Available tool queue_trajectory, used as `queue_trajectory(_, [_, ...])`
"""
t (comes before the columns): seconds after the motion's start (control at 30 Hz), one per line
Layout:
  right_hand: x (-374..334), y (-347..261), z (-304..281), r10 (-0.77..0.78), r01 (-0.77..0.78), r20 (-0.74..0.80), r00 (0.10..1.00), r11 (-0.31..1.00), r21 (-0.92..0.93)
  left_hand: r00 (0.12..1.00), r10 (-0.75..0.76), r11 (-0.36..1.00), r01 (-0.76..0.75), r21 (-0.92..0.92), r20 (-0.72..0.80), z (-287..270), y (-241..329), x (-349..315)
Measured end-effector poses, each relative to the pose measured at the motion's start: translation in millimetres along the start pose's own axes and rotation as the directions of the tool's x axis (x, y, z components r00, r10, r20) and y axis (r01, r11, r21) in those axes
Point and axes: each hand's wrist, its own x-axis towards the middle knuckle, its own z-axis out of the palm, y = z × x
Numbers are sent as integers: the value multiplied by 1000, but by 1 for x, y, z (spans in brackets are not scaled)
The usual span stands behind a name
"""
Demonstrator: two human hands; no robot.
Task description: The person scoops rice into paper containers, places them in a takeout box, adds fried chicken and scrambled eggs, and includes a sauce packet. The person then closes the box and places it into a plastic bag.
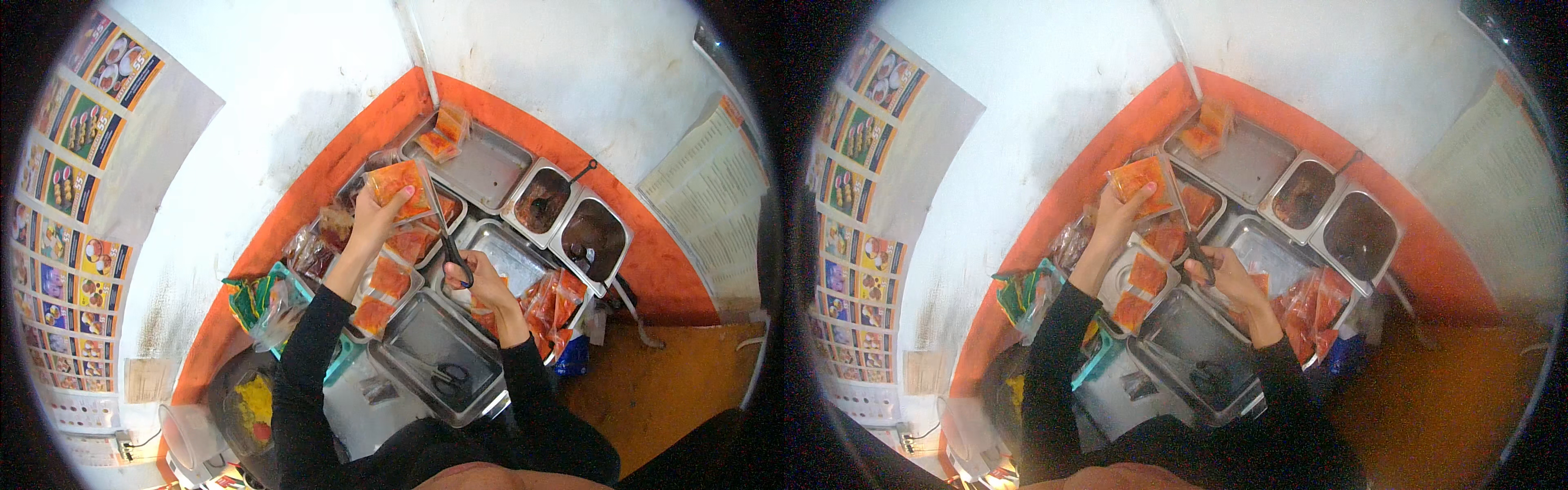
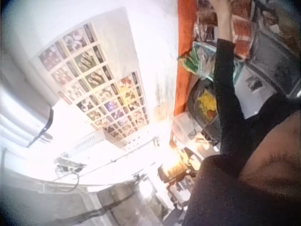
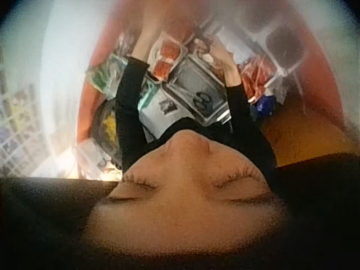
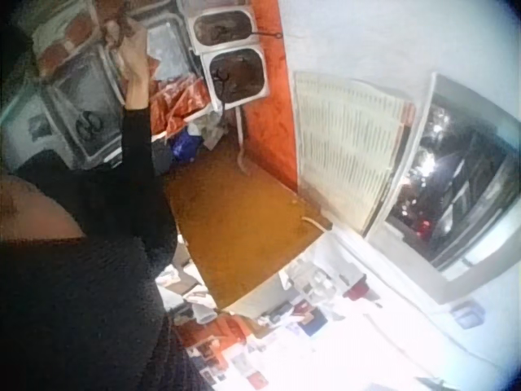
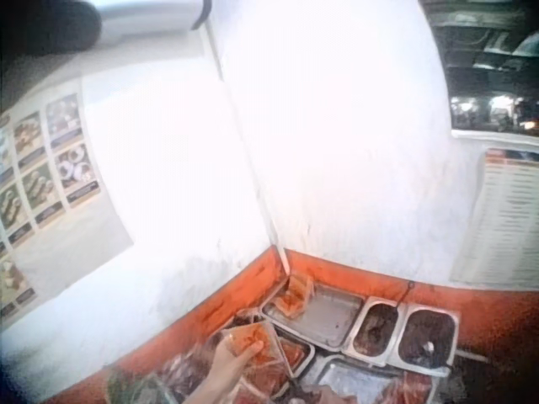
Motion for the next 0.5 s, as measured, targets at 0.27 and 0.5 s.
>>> queue_trajectory(0.27, [59,5,-34,27,-23,-122,992,999,27,997,61,998,-61,5,51,3,-21,66])
queue_trajectory(0.5, [87,-4,-38,49,-37,-92,995,992,121,992,61,994,-71,84,110,-8,-25,100])
